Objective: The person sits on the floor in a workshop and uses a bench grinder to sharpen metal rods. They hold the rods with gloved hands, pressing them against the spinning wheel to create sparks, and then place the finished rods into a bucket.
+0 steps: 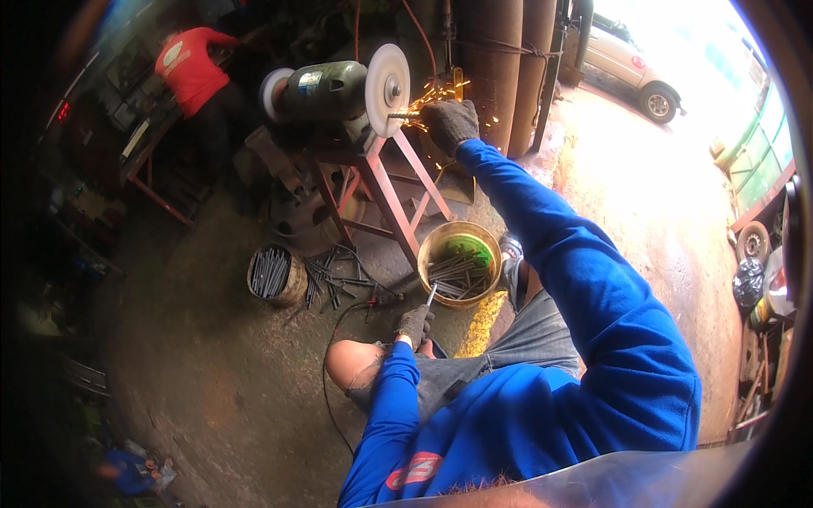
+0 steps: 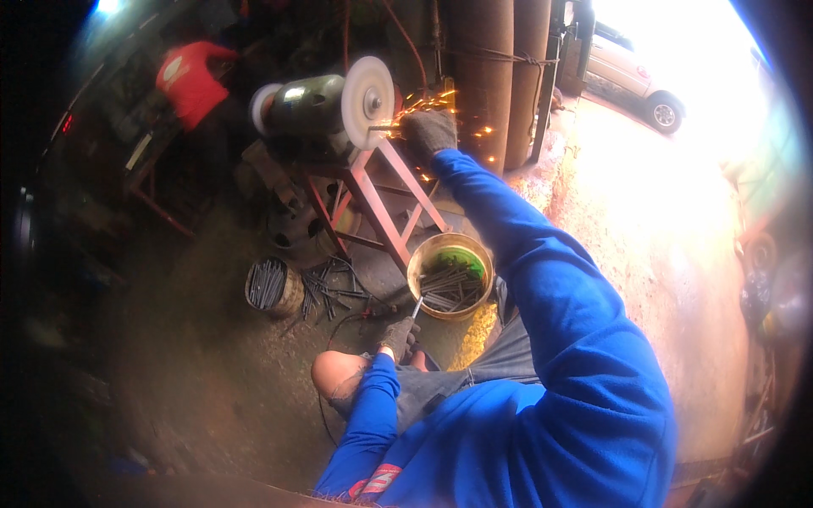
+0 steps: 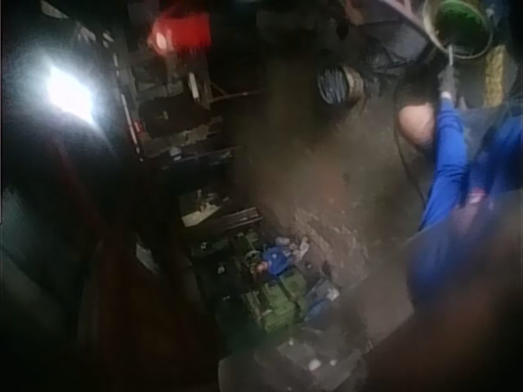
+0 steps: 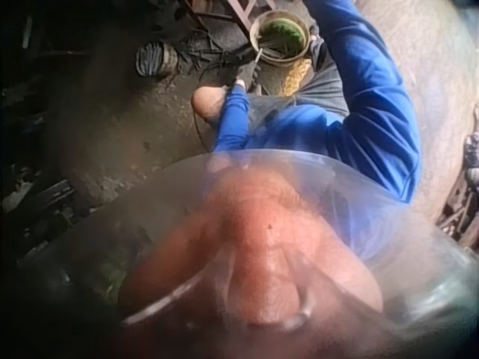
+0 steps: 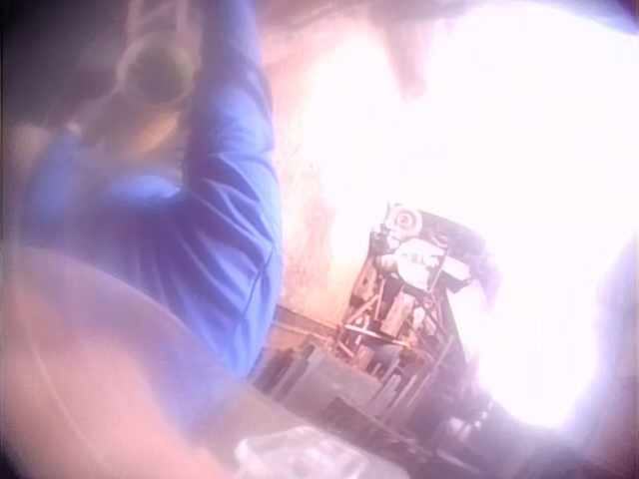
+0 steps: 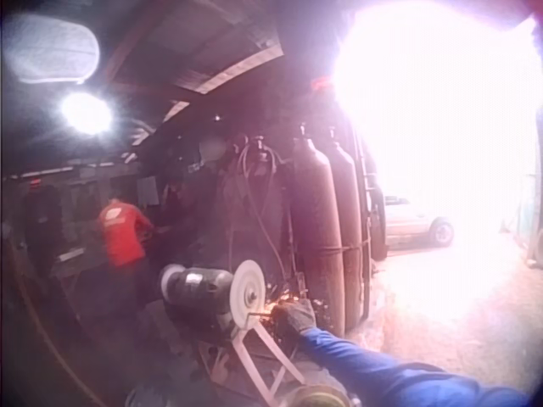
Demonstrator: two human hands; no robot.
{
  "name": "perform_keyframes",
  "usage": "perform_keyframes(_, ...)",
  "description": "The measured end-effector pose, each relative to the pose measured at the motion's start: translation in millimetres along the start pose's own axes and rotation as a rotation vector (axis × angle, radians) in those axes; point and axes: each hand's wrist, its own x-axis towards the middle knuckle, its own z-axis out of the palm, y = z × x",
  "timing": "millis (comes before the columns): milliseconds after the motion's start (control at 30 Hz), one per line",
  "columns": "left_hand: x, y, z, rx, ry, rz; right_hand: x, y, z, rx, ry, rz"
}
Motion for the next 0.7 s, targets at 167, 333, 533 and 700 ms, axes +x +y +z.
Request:
perform_keyframes(167, 1, -5, -1, -0.021, 0.002, 0.028, -2, -7, -9, 0.003, -0.001, 0.000)
perform_keyframes(333, -3, -3, -1, -0.021, 0.005, 0.012, -4, -7, -9, 0.019, 0.056, -0.025)
perform_keyframes(533, -9, 1, 0, 0.007, 0.009, 0.015, -5, -8, -22, 0.007, -0.022, 0.021)
perform_keyframes(700, -5, 10, 10, -0.063, -0.050, -0.088, -22, 43, 37, 0.205, 0.356, 0.065)
